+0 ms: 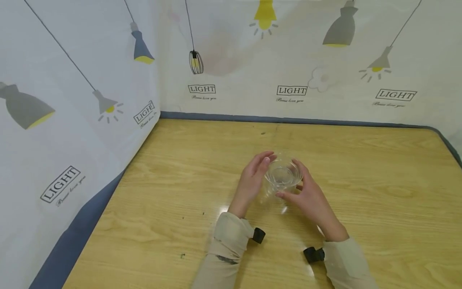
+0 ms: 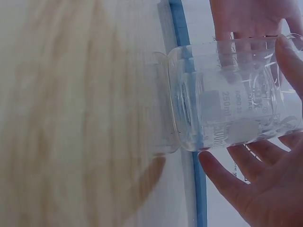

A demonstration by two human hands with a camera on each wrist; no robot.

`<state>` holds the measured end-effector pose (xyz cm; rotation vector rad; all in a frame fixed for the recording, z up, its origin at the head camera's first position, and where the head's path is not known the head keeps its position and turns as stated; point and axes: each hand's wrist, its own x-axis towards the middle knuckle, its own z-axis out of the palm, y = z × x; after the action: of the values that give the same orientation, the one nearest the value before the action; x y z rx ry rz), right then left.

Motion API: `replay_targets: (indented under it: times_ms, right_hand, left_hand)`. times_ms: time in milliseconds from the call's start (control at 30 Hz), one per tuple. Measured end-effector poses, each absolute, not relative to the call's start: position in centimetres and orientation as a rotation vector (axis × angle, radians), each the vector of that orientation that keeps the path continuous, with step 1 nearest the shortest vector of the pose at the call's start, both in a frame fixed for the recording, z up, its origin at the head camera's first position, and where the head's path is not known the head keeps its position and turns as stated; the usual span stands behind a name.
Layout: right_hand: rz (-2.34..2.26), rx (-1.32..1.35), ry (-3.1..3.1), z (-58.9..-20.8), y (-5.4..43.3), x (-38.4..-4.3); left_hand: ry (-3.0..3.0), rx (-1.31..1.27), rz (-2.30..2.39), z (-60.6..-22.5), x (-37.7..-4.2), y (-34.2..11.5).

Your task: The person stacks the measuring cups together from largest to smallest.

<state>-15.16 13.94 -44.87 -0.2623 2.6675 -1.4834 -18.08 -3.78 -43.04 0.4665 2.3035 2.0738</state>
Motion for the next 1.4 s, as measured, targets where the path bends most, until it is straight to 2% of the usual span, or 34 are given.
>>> replay_targets:
  times_ms: [200,533,800,1400]
  right_hand:
    - [-1.481,-0.258,2.668,-45.1,14.1,-15.0]
    - [-1.495,-0.263,2.659,-45.2,14.3,-15.1]
    - [-1.48,-0.229,2.677,-45.4,14.3,-15.3]
    - [-1.451,-0.238,2.663,-45.2,13.9,-15.5]
  left_hand:
    - [2.237,0.495,2.054,-42.0,-16.8,-3.9]
    - [2.154,0.604,2.103,-42.5,-16.8,-3.8]
    - [2.215,0.496,1.941,-42.8,-17.1,-4.0]
    - [2.2,0.493,1.938,-42.6,-17.3,-4.9]
